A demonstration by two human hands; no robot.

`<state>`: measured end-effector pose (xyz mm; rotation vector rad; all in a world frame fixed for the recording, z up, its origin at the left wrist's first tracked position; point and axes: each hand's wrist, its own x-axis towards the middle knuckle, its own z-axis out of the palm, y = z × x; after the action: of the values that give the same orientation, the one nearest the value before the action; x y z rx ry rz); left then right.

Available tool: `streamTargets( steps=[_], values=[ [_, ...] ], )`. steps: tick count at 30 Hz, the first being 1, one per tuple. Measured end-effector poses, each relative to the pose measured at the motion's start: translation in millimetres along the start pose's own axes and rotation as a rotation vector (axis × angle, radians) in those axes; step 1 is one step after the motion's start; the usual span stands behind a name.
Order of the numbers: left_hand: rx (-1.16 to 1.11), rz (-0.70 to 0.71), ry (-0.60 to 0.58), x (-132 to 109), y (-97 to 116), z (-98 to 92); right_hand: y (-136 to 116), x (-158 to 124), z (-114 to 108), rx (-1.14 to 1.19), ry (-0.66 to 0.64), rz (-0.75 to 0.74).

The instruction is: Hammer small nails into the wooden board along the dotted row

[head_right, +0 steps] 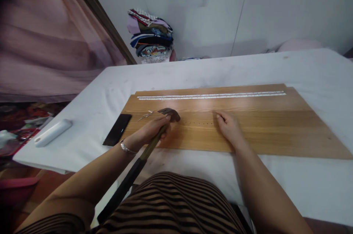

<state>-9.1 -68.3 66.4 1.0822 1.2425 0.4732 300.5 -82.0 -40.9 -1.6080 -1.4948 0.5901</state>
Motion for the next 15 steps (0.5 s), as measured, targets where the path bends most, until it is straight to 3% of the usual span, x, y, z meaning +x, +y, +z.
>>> streamTargets(
  steps=[6,15],
  values=[
    [-0.011,0.002,-0.012,-3.8,4.4,-3.2,-3.1,0.0,0.1,0.019,-0.001,0.018],
    [0.022,0.018,-0.029,1.2,-6.8,-3.2,-6.3,0.4,-0.1,-0.008,0.006,0.022]
  ],
)
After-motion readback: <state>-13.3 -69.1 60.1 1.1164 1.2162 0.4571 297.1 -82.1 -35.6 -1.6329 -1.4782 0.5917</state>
